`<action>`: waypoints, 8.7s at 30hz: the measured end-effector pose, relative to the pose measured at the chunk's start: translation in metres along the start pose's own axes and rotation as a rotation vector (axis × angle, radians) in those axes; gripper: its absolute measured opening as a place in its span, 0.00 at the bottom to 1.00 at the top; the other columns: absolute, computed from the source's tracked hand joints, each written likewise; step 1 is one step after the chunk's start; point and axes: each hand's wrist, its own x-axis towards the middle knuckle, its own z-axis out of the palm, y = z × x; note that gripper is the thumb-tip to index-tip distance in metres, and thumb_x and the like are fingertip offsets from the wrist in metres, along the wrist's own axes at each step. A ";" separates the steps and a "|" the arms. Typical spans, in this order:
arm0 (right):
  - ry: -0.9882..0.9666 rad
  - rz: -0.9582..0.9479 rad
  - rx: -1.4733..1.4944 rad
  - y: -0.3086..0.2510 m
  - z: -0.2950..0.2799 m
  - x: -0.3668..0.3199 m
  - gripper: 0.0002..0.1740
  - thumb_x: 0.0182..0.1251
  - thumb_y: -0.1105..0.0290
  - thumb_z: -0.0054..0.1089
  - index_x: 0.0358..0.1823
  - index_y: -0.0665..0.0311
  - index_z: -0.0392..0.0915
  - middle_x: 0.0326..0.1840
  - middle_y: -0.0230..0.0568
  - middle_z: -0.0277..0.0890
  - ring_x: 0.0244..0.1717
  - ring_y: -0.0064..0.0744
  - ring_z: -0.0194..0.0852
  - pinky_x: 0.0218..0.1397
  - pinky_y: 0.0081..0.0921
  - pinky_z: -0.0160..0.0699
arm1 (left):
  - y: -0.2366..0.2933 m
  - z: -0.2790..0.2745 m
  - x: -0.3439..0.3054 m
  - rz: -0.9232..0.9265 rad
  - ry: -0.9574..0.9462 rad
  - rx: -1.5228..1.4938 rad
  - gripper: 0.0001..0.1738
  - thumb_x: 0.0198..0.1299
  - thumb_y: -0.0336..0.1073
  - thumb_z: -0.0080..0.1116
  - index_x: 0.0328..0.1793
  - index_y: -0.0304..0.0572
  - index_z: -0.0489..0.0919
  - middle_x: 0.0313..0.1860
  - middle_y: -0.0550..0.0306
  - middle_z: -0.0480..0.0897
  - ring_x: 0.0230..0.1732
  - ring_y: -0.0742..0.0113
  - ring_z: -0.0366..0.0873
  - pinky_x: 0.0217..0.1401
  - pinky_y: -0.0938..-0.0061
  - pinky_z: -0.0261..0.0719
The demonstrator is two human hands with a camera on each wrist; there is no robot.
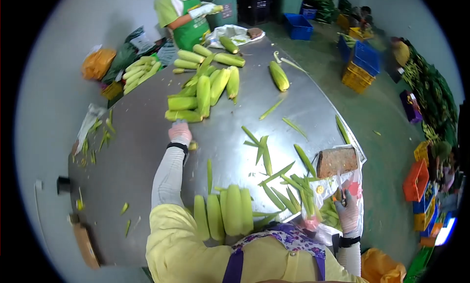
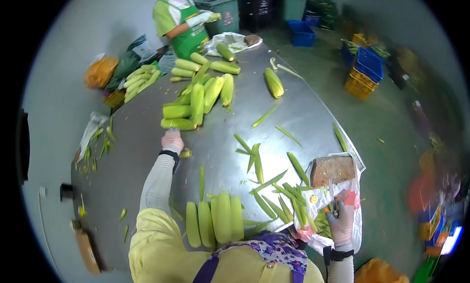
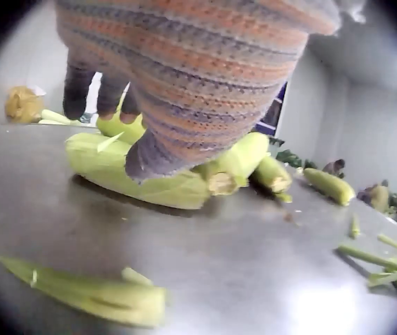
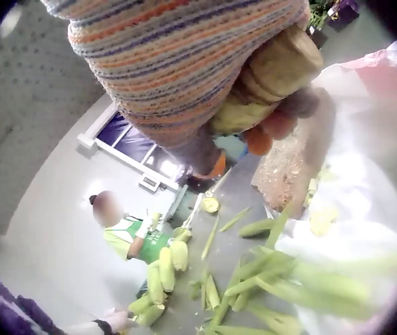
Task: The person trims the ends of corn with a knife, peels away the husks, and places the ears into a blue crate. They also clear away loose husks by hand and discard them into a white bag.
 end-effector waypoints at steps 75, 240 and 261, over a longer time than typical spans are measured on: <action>-0.581 -0.074 0.752 0.065 -0.047 -0.079 0.40 0.73 0.62 0.56 0.83 0.60 0.53 0.36 0.37 0.78 0.34 0.23 0.77 0.38 0.24 0.80 | 0.271 -0.066 -0.411 0.180 -1.509 -2.626 0.50 0.58 0.58 0.72 0.79 0.41 0.62 0.67 0.45 0.75 0.68 0.45 0.74 0.71 0.47 0.76; 0.187 0.077 -0.230 0.073 0.009 -0.007 0.18 0.58 0.61 0.72 0.47 0.63 0.85 0.36 0.54 0.84 0.36 0.52 0.84 0.40 0.41 0.81 | 0.020 -0.010 0.028 0.000 -0.054 -0.220 0.26 0.60 0.44 0.62 0.64 0.45 0.81 0.67 0.46 0.80 0.67 0.48 0.78 0.67 0.58 0.78; -0.192 -0.070 0.012 0.040 0.049 0.014 0.39 0.68 0.60 0.64 0.79 0.57 0.62 0.47 0.57 0.84 0.47 0.49 0.85 0.51 0.38 0.81 | 0.024 0.018 -0.126 0.062 -0.353 -0.333 0.41 0.51 0.58 0.72 0.65 0.35 0.79 0.55 0.43 0.86 0.57 0.49 0.83 0.62 0.63 0.82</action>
